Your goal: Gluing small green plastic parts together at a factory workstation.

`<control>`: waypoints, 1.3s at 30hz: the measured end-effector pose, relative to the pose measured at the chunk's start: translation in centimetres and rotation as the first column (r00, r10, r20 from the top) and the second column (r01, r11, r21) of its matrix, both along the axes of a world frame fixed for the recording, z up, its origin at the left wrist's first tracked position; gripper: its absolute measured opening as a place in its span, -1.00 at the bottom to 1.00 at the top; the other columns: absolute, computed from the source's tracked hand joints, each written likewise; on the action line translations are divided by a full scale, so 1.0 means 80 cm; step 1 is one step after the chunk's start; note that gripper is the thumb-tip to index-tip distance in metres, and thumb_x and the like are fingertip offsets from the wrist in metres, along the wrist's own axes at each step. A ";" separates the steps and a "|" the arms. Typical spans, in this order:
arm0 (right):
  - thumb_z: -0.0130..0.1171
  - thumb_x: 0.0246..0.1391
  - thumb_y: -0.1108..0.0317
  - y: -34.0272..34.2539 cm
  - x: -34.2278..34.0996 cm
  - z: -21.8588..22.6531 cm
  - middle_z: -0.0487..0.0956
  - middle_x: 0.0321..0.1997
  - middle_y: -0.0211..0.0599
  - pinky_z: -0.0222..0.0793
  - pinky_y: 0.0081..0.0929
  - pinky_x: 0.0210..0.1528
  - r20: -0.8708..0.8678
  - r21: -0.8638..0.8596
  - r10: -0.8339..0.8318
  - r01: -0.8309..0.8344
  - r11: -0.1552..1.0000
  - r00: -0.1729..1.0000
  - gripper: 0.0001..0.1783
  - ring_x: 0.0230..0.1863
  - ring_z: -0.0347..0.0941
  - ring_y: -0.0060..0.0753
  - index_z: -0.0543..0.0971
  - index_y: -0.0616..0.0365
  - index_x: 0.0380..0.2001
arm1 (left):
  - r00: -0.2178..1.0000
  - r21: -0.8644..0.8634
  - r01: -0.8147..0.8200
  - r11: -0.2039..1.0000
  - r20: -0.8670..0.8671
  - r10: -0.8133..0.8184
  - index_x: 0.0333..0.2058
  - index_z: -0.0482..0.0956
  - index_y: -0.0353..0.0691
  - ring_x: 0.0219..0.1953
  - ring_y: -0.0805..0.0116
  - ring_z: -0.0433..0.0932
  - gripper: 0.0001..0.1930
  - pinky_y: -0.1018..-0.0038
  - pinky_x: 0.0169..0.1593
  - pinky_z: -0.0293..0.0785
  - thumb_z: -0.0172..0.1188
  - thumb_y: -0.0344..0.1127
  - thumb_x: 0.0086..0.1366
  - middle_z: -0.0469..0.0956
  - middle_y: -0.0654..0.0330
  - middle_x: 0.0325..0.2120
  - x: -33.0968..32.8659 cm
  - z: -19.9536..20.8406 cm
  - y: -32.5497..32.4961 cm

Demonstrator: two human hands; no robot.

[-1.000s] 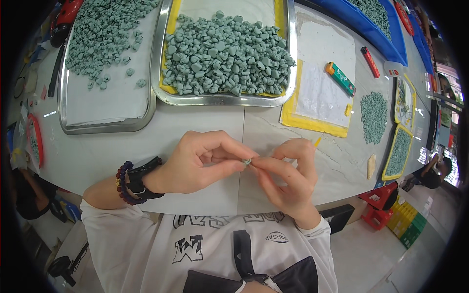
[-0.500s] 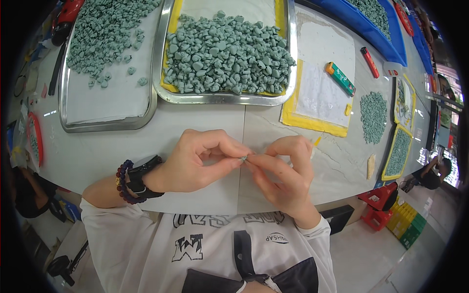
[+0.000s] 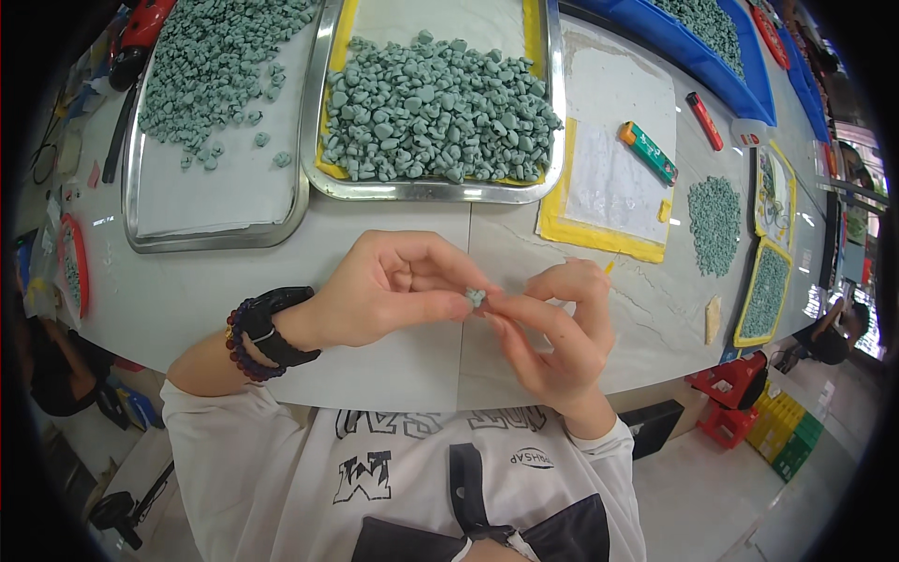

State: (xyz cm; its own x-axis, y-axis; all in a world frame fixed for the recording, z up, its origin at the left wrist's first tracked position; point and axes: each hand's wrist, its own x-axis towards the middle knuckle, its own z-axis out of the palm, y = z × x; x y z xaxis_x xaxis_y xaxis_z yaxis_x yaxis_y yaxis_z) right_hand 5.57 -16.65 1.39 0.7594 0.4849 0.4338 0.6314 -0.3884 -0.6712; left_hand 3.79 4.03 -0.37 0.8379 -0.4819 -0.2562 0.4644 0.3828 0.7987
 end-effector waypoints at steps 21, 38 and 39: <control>0.22 -0.35 0.60 -0.069 -0.001 0.034 0.41 -0.43 -0.34 0.24 -0.45 -0.33 0.018 0.124 -0.166 0.163 0.979 0.986 -0.73 -0.41 0.33 -0.35 0.58 0.17 -0.42 | 0.677 0.487 -0.654 0.579 0.719 0.160 -0.30 0.55 -0.35 -0.24 0.35 0.50 -0.78 0.52 -0.15 0.42 0.17 -0.66 0.02 0.50 0.10 -0.25 -0.010 0.044 0.100; 0.17 -0.12 0.41 -0.102 -0.017 0.030 0.41 -0.51 -0.30 0.20 -0.52 -0.30 -0.100 -0.085 -0.224 0.216 0.973 0.969 -0.68 -0.41 0.31 -0.40 0.53 0.27 -0.22 | 0.662 0.825 -0.501 0.263 0.561 -0.498 -0.31 0.54 -0.33 -0.46 0.35 0.49 -0.83 0.52 -0.34 0.41 0.12 -0.46 0.07 0.54 0.07 -0.42 0.218 0.024 0.078; 0.19 -0.13 0.40 -0.110 -0.019 0.024 0.41 -0.52 -0.30 0.20 -0.53 -0.31 -0.131 -0.072 -0.262 0.254 0.965 0.956 -0.66 -0.42 0.31 -0.40 0.53 0.26 -0.21 | 0.670 0.841 -0.483 0.243 0.534 -0.516 -0.33 0.54 -0.33 -0.46 0.34 0.49 -0.84 0.51 -0.34 0.42 0.12 -0.46 0.07 0.54 0.07 -0.44 0.220 0.025 0.075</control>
